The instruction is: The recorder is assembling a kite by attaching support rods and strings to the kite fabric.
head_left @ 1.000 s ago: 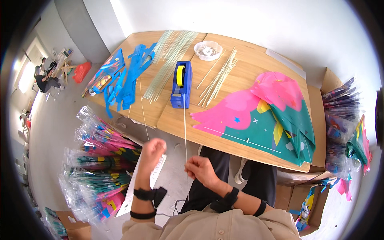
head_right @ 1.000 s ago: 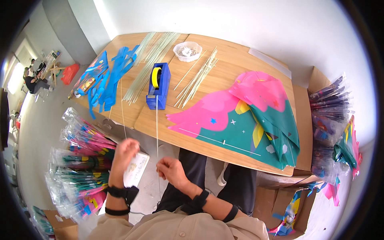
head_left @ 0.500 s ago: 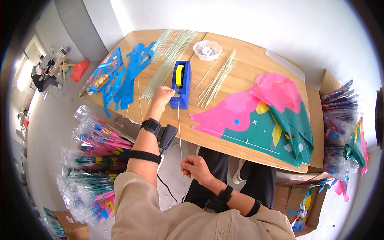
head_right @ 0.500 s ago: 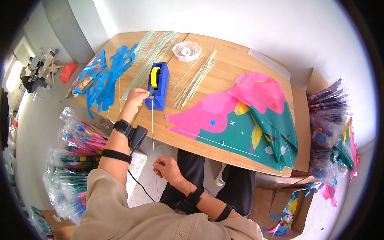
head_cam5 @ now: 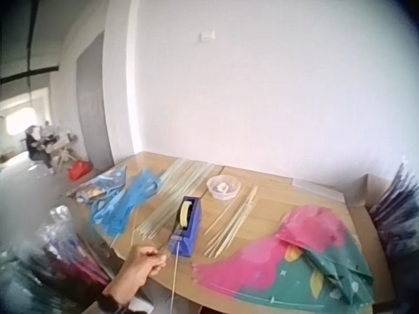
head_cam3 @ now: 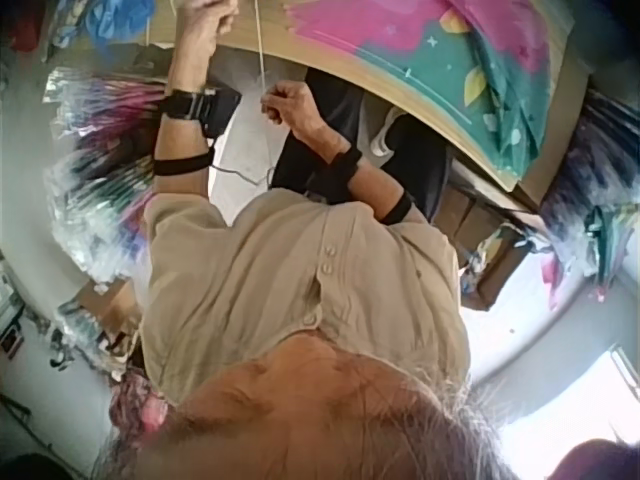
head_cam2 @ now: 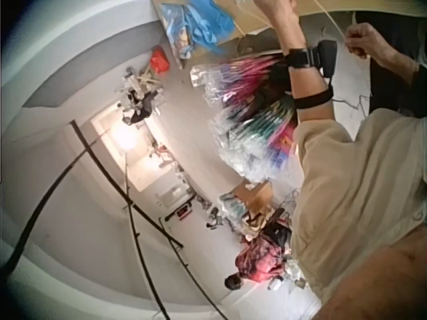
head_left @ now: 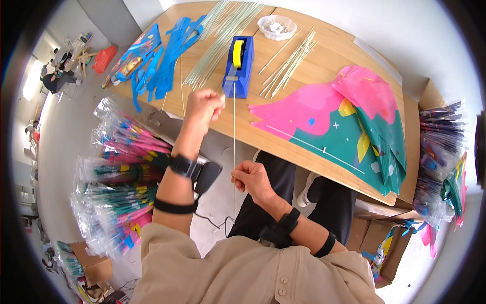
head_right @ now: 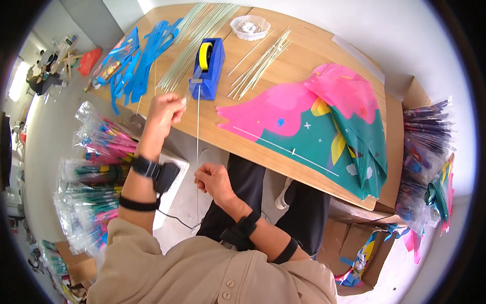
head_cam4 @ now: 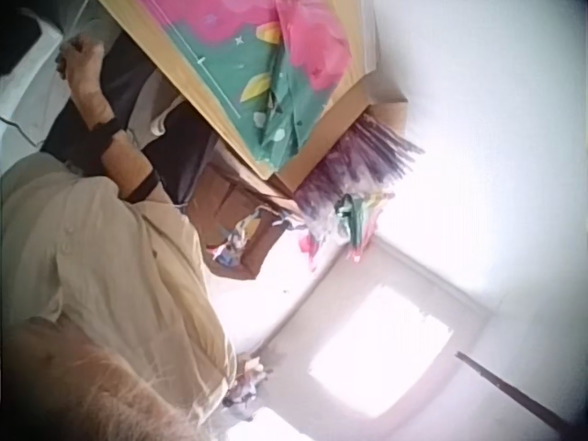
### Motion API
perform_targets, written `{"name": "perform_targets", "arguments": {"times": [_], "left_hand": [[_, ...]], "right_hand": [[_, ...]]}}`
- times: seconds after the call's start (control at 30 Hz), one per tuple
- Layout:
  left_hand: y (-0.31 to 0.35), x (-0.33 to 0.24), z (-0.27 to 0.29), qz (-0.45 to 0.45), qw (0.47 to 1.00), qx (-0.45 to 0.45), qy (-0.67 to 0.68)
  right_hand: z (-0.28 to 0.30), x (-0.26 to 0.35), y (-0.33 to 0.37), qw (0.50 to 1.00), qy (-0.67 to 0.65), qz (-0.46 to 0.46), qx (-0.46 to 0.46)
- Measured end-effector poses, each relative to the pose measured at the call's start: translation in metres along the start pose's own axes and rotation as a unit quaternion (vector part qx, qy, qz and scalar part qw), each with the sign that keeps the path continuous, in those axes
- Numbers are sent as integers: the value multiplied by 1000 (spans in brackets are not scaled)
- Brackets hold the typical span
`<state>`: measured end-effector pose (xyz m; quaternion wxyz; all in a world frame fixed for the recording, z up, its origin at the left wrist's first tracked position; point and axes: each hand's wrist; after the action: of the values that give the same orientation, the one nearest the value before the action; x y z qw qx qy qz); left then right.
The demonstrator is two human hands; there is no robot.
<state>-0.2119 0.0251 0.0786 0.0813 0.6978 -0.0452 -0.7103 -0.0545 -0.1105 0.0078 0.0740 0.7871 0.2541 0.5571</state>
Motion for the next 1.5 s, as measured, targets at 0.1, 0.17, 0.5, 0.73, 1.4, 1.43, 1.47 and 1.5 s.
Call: {"name": "perform_targets", "arguments": {"times": [0.1, 0.17, 0.5, 0.73, 1.4, 1.43, 1.47, 1.5], "left_hand": [[89, 17, 4, 26, 1000, 2, 8], [150, 38, 10, 67, 997, 2, -38], [242, 61, 10, 207, 975, -37, 67], [240, 70, 39, 199, 972, -25, 122], [237, 80, 60, 221, 959, 20, 176], [237, 81, 60, 223, 958, 22, 181], [236, 82, 61, 223, 959, 21, 175], [236, 83, 62, 224, 959, 18, 171]], "right_hand": [[-2, -1, -1, 1000, -20, 4, 7], [-2, 1, -1, 999, -35, 7, 6], [-4, 4, 8, 1000, 21, 22, -8], [10, 6, -8, 995, 46, 3, -90], [-7, 112, -154, 977, -121, 65, -163], [-6, 112, -158, 976, -128, 68, -163], [-5, 110, -163, 975, -135, 70, -164], [-5, 110, -166, 974, -141, 72, -164]]}}
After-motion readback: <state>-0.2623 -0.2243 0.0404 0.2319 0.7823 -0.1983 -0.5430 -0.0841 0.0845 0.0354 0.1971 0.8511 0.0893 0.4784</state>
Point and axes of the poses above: each hand's wrist, its own y-axis away from the middle knuckle, its own z-axis out of the back of the hand, x = y × z, and after that the axes turned 1 degree about -x, right-handed
